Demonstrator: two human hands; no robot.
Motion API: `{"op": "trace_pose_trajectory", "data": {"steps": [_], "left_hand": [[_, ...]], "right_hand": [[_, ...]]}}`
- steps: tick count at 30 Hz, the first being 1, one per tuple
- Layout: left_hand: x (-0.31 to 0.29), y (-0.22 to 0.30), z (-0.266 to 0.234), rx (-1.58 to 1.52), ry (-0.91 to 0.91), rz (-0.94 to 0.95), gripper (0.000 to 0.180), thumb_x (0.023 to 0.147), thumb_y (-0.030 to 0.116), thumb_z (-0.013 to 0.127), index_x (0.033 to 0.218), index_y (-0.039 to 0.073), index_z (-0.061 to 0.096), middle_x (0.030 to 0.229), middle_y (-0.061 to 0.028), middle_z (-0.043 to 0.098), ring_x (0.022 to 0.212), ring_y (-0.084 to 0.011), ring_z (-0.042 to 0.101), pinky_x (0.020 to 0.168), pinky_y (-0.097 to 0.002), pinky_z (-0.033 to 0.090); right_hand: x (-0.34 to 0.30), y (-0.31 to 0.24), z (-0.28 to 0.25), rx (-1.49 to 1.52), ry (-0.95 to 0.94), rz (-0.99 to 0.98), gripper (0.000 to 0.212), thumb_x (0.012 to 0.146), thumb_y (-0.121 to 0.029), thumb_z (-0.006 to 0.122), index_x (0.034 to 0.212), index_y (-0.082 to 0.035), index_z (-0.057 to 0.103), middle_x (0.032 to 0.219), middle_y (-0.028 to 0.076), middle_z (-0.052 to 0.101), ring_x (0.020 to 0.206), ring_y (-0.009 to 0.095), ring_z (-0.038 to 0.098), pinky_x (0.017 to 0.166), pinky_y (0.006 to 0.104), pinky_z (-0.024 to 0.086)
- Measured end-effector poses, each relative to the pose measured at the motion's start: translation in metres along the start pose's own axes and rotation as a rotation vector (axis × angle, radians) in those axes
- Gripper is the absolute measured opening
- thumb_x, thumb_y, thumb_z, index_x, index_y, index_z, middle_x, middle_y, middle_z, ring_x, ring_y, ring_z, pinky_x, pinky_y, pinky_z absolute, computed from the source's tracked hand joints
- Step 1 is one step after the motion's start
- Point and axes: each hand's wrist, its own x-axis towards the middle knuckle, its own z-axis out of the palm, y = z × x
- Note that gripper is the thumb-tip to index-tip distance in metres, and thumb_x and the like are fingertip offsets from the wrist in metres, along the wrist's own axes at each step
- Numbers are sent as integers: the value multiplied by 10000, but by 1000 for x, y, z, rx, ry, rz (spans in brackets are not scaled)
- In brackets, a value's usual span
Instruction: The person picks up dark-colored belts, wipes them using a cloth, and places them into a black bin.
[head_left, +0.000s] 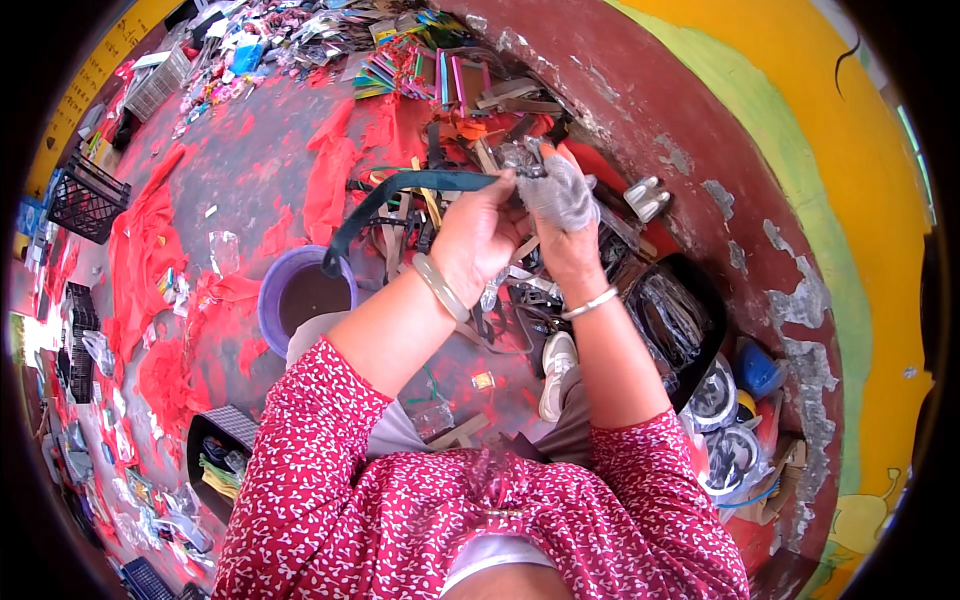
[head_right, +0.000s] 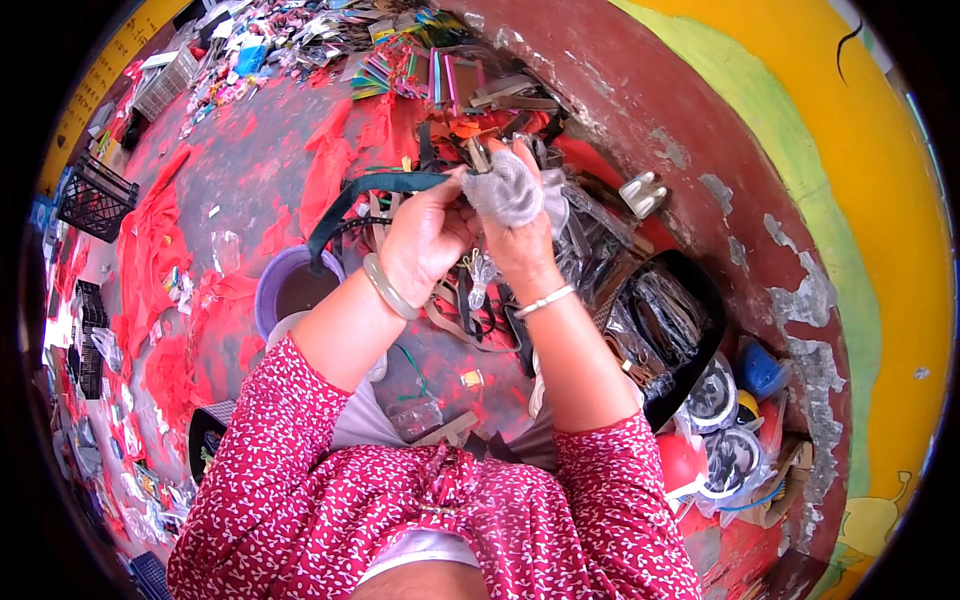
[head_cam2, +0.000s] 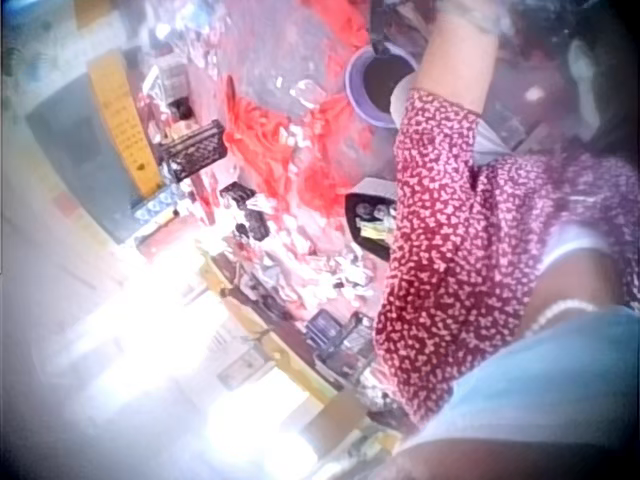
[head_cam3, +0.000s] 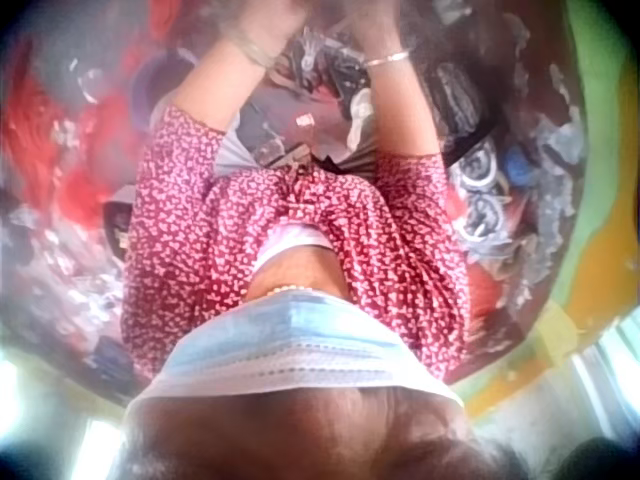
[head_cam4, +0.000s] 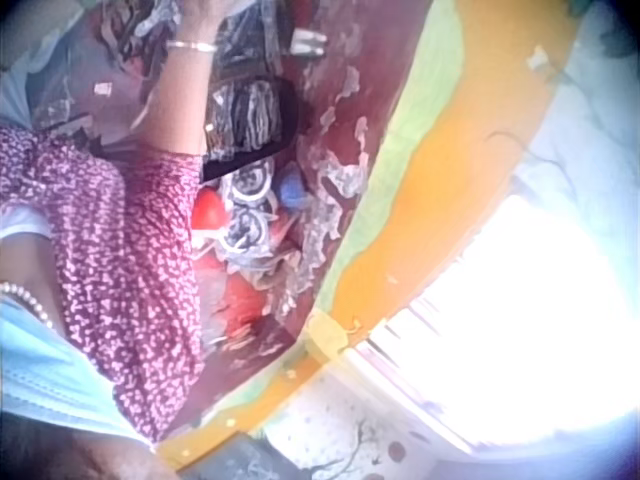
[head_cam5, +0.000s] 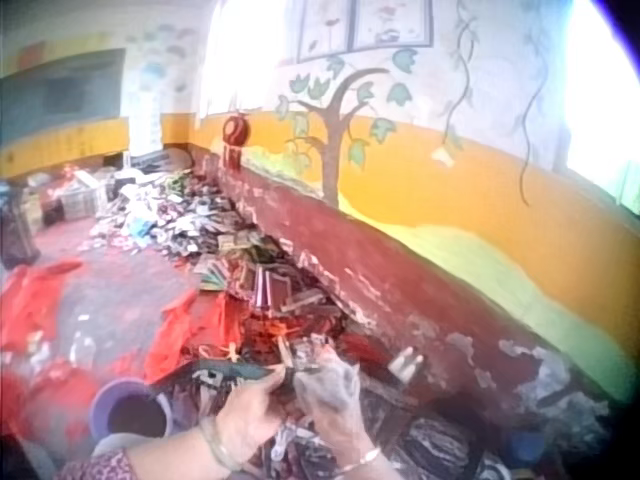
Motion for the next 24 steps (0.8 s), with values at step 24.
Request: {"op": "trace_pose_trajectory", "data": {"steps": [24], "left_hand": [[-12, 24, 0, 554, -313, -325, 138, 836, 84, 551, 965, 38, 549, 928, -147, 617, 849, -232, 621, 724, -396, 527]], "right_hand": [[-2, 28, -18, 428, -144, 533, 258, 881, -175, 525, 1100, -40, 549, 1063, 56, 572, 988, 151, 523, 852, 276, 410]]}}
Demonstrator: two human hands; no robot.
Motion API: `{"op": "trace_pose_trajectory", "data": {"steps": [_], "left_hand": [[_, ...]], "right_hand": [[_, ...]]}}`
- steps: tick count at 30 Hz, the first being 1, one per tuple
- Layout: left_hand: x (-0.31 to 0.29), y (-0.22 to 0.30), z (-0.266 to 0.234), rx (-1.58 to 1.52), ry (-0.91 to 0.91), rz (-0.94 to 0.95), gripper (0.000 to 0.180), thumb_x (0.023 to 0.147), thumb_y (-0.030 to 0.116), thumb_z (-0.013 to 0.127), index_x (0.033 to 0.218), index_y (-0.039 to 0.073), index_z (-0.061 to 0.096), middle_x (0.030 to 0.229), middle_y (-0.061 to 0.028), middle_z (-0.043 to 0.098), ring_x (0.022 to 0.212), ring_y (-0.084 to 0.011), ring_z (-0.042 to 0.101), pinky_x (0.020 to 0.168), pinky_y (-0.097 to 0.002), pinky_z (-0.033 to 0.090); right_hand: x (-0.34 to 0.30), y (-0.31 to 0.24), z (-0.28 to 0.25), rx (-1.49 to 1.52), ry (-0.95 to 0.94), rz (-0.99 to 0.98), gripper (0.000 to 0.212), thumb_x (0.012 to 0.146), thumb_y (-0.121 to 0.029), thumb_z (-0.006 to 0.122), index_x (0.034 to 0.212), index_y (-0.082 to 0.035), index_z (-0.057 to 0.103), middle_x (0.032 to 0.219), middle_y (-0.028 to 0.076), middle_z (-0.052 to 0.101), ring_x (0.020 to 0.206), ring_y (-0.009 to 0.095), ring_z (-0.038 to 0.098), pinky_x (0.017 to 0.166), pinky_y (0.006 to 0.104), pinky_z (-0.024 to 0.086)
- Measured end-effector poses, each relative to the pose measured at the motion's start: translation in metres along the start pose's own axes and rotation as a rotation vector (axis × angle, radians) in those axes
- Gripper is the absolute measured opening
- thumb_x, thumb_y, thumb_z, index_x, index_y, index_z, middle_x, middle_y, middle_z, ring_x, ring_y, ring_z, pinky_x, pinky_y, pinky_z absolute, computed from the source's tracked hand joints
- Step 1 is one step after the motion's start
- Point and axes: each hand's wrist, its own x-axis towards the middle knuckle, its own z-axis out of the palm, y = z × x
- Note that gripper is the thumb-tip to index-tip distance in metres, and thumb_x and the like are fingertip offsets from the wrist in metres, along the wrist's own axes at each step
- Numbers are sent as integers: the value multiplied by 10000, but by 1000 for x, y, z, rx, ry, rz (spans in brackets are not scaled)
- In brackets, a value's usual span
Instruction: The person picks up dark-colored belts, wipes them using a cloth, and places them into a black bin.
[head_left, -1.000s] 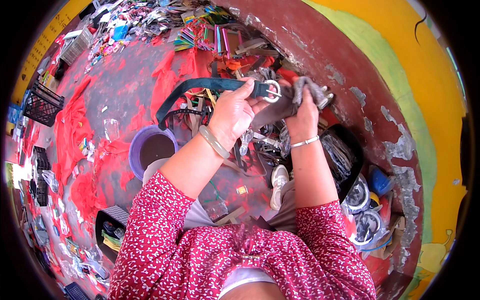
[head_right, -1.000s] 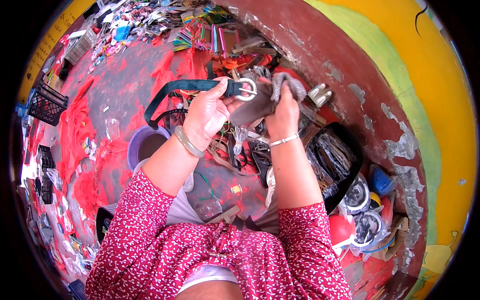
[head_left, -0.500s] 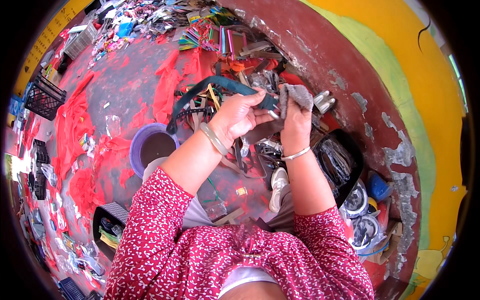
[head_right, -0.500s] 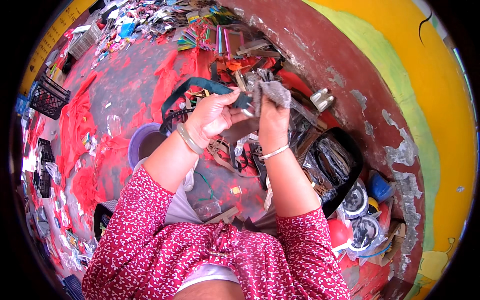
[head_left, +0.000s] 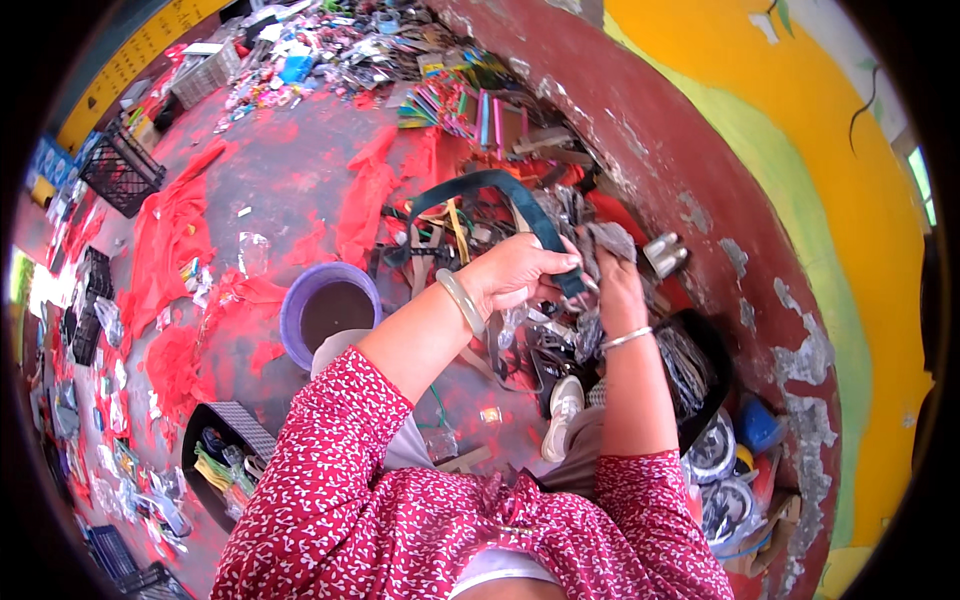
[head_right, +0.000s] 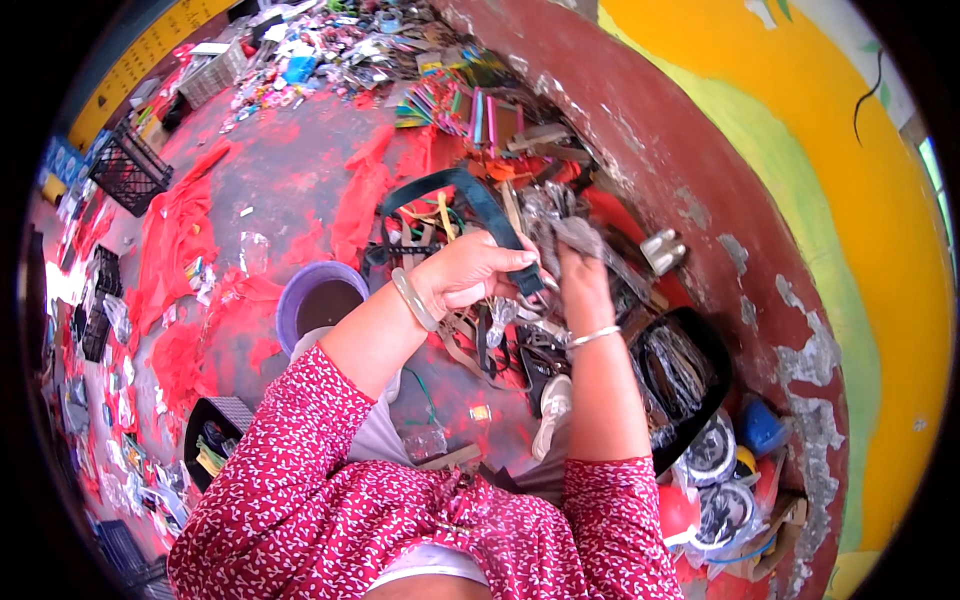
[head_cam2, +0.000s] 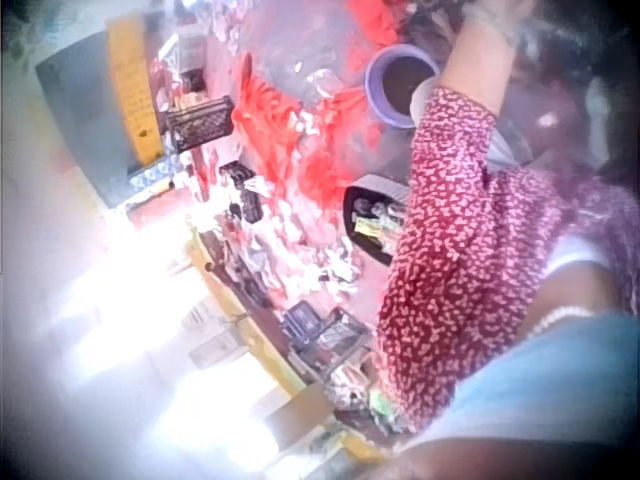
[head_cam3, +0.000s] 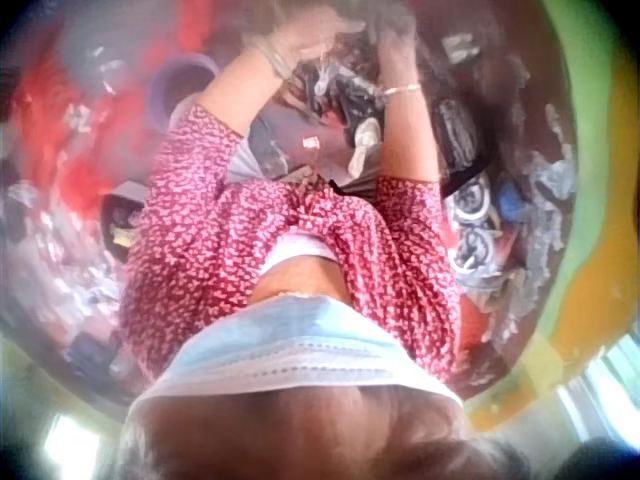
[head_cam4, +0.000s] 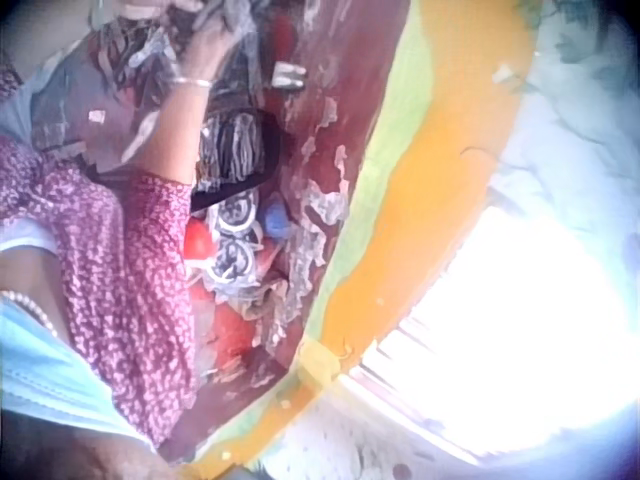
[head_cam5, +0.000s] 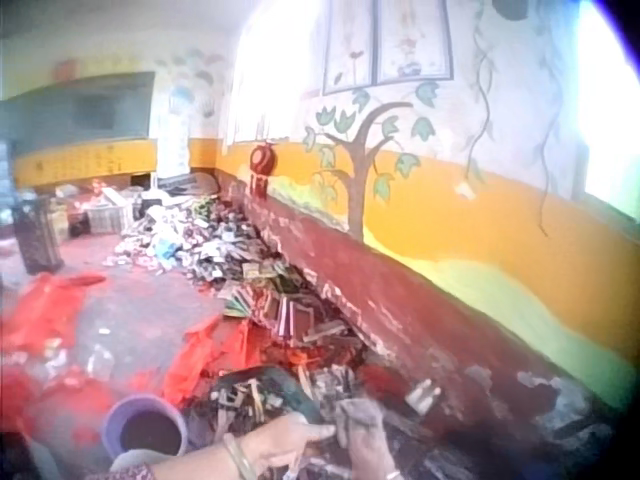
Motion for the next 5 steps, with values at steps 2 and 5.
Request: {"op": "trace_pose_trajectory", "data": {"steps": [2, 5], "left_hand": [[-9, 14, 16, -10, -65, 35, 180, 838, 114, 570, 997, 34, 551, 986, -145, 612, 891, -205, 614, 763, -369, 514], [-23, 17, 13, 287, 49, 121, 358, 834, 160, 588, 1174, 85, 507, 1114, -54, 579, 1007, -184, 565, 795, -312, 499]], "right_hand": [[18, 31, -40, -177, 31, 52, 284, 880, -212, 531, 1102, -36, 552, 1074, 65, 581, 1014, 181, 530, 869, 280, 404], [26, 27, -36, -157, -16, 91, 267, 888, -199, 515, 1101, -44, 558, 1081, 91, 582, 1031, 176, 526, 876, 280, 405]]}}
